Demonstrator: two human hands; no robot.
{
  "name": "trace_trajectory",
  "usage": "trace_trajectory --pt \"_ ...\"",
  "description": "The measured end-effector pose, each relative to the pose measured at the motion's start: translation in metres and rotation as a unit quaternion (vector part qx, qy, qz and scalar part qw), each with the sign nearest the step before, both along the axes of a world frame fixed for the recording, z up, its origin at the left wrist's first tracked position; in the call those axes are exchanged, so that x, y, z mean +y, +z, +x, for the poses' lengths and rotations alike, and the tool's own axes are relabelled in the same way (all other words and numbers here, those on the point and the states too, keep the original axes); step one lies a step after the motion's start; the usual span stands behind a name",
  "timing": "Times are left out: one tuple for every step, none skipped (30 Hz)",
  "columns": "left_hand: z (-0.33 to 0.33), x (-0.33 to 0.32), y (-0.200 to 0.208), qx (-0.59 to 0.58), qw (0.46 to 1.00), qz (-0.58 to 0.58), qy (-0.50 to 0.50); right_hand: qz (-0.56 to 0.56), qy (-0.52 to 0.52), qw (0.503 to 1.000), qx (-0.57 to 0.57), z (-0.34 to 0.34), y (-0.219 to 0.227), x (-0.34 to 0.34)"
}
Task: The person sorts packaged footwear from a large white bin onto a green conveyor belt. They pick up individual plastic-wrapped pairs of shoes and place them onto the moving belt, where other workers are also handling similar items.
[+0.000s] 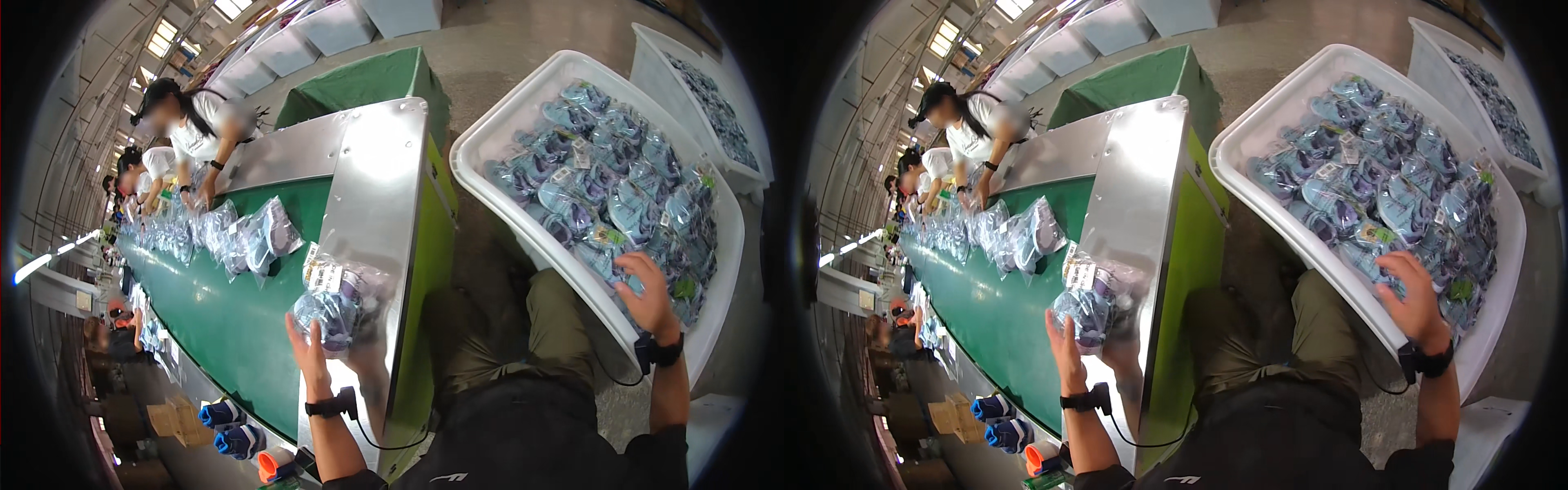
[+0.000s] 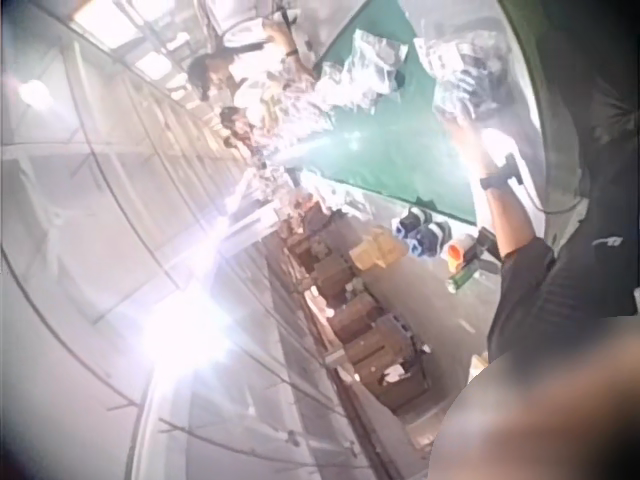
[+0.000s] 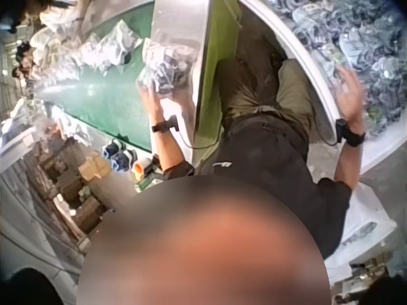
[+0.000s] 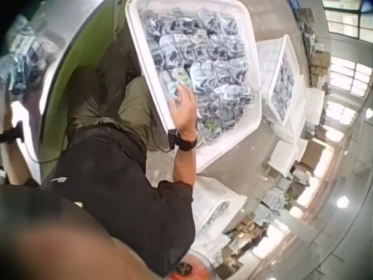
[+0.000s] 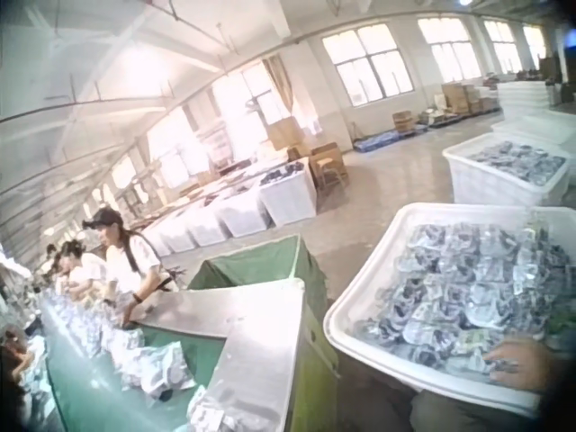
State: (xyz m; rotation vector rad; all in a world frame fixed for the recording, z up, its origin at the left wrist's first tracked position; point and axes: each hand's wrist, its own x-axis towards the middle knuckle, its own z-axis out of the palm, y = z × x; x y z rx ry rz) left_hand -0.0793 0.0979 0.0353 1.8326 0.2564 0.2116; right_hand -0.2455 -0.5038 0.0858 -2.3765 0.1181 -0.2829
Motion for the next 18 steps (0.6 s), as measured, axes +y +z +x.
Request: trace_trajectory --pt "0.010 -0.011 -0.002 0.013 0.999 0.020 0.029 0.000 0.012 1.000 0.004 0.004 0.001 0.007" --pt "0.016 -0.020 -0.001 0.001 0.999 0.013 0.035 0.004 0.021 1.000 0.005 0.008 0.002 0.015" --pt "0.021 -0.030 0.001 -0.004 0.999 0.007 0.038 0.006 0.040 0.999 -0.007 0.012 0.003 0.024" --pt "0.026 -0.042 0.005 0.012 0.998 0.009 0.061 0.012 0.056 0.998 -0.022 0.016 0.004 0.032" --pt "0.027 -0.055 0.008 -0.021 0.991 -0.131 0.029 0.016 0.069 0.997 -0.037 0.020 0.006 0.040" --pt "0.023 -0.068 0.014 -0.018 0.987 -0.158 0.002 0.031 0.088 0.994 -0.049 0.023 0.008 0.048" --pt "0.015 -0.080 0.021 0.002 0.982 -0.188 -0.008 0.044 0.105 0.992 -0.061 0.026 0.011 0.056" --pt "0.013 -0.096 0.026 0.003 0.975 -0.221 -0.025 0.057 0.120 0.988 -0.073 0.028 0.015 0.062" --pt "0.011 -0.113 0.031 -0.033 0.976 -0.202 -0.076 0.071 0.135 0.986 -0.074 0.029 0.019 0.068" --pt "0.008 -0.129 0.035 -0.051 0.971 -0.207 -0.106 0.082 0.145 0.983 -0.074 0.031 0.022 0.074" --pt "0.003 -0.146 0.039 -0.068 0.965 -0.212 -0.137 0.105 0.153 0.979 -0.084 0.034 0.025 0.079" --pt "-0.002 -0.161 0.042 -0.084 0.957 -0.219 -0.169 0.099 0.166 0.976 -0.105 0.035 0.028 0.083" --pt "-0.009 -0.177 0.045 -0.068 0.948 -0.256 -0.178 0.099 0.170 0.974 -0.111 0.038 0.029 0.088" --pt "-0.016 -0.192 0.048 -0.057 0.927 -0.299 -0.217 0.098 0.172 0.974 -0.112 0.040 0.029 0.091" --pt "-0.023 -0.207 0.050 -0.057 0.927 -0.289 -0.230 0.109 0.157 0.974 -0.125 0.041 0.028 0.094" --pt "-0.030 -0.220 0.053 -0.067 0.920 -0.292 -0.253 0.114 0.141 0.975 -0.131 0.042 0.026 0.098" --pt "-0.038 -0.232 0.055 -0.062 0.923 -0.274 -0.262 0.118 0.119 0.973 -0.156 0.041 0.024 0.102" --pt "-0.046 -0.242 0.058 -0.062 0.923 -0.260 -0.276 0.135 0.107 0.973 -0.156 0.039 0.020 0.104"
